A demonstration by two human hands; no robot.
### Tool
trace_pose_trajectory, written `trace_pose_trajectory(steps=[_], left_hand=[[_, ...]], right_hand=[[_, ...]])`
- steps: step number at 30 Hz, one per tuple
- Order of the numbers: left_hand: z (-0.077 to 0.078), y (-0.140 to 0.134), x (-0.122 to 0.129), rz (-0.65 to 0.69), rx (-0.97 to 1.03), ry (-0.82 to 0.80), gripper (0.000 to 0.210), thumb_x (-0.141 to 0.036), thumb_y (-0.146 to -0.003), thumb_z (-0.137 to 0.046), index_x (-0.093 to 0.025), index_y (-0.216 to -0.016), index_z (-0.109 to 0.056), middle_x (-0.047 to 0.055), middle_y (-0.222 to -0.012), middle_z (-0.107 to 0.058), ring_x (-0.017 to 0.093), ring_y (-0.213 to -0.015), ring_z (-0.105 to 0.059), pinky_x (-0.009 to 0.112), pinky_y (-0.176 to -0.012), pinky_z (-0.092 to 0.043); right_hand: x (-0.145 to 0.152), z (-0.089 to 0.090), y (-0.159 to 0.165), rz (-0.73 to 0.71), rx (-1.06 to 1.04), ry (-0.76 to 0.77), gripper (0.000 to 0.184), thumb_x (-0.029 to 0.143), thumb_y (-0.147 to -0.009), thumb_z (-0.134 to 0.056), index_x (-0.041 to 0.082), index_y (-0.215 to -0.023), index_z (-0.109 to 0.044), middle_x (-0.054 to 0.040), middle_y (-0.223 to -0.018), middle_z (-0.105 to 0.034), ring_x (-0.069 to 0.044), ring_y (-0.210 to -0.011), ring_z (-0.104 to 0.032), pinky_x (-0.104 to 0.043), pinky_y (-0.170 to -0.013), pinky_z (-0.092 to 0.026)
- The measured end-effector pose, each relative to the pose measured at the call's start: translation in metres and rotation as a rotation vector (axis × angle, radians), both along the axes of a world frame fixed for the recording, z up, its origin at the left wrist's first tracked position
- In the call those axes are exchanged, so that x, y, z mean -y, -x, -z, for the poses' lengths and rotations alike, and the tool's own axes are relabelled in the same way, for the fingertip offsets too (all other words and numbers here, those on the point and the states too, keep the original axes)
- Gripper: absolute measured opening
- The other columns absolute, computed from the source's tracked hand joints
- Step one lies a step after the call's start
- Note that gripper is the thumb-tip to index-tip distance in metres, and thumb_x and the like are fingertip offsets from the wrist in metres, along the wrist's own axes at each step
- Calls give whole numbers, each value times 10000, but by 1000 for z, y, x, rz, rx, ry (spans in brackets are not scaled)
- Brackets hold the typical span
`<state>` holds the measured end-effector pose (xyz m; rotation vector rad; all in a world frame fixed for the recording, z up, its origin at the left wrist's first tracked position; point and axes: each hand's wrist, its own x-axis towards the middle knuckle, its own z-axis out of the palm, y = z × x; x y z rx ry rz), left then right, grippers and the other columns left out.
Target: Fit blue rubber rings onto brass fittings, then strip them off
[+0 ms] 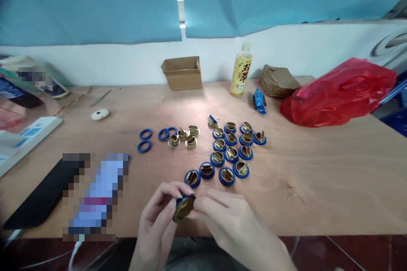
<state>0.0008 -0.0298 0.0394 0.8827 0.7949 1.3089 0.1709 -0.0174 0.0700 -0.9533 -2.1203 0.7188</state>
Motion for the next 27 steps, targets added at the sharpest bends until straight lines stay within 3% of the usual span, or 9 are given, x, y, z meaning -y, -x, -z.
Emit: trace_pose_trajectory(steps=[8,13,18,22,27], left_hand=[[7,0,-8,-191,-85,135,140,-322,-904,-600,-192,-909,-650,53,-1043,-663,185,-1007,-621,276,-906,-467],[10,8,-15,-321,-156,206,182,-355,-838,-672,-180,-890,-669,40,-1015,-677,147,-894,-629,222,-801,-493],[21,16,-16,-337,-236,185,170,-353,-855,-651,-186,-885,-649,40,-1013,-680,164,-939,-626,236,-843,-477],[29,19,-15,-307,-320,154,189,-365,-887,-609,-180,-908,-637,59,-1018,-684,190,-972,-623,276,-889,-458],[30,19,-14,-262,-309,131,178,-357,-902,-591,-184,-908,-628,59,-1033,-685,186,-973,-625,274,-881,-454]], right_hand=[[-9,9,-3,116,-26,85,110,152,-947,-540,215,-969,-628,7,-886,-695,-116,-781,-649,-195,-719,-494],[-17,17,-8,205,52,143,98,197,-955,-527,211,-915,-615,8,-820,-677,-124,-737,-635,-219,-678,-464],[-17,17,-24,170,316,350,221,264,-954,-505,193,-750,-553,6,-693,-612,-130,-616,-545,-243,-572,-381],[-11,18,-44,112,449,538,135,283,-867,-620,195,-802,-540,8,-738,-610,-135,-636,-520,-247,-575,-356],[-5,22,-51,40,531,609,272,251,-709,-748,207,-814,-501,30,-768,-563,-145,-694,-491,-248,-584,-313]])
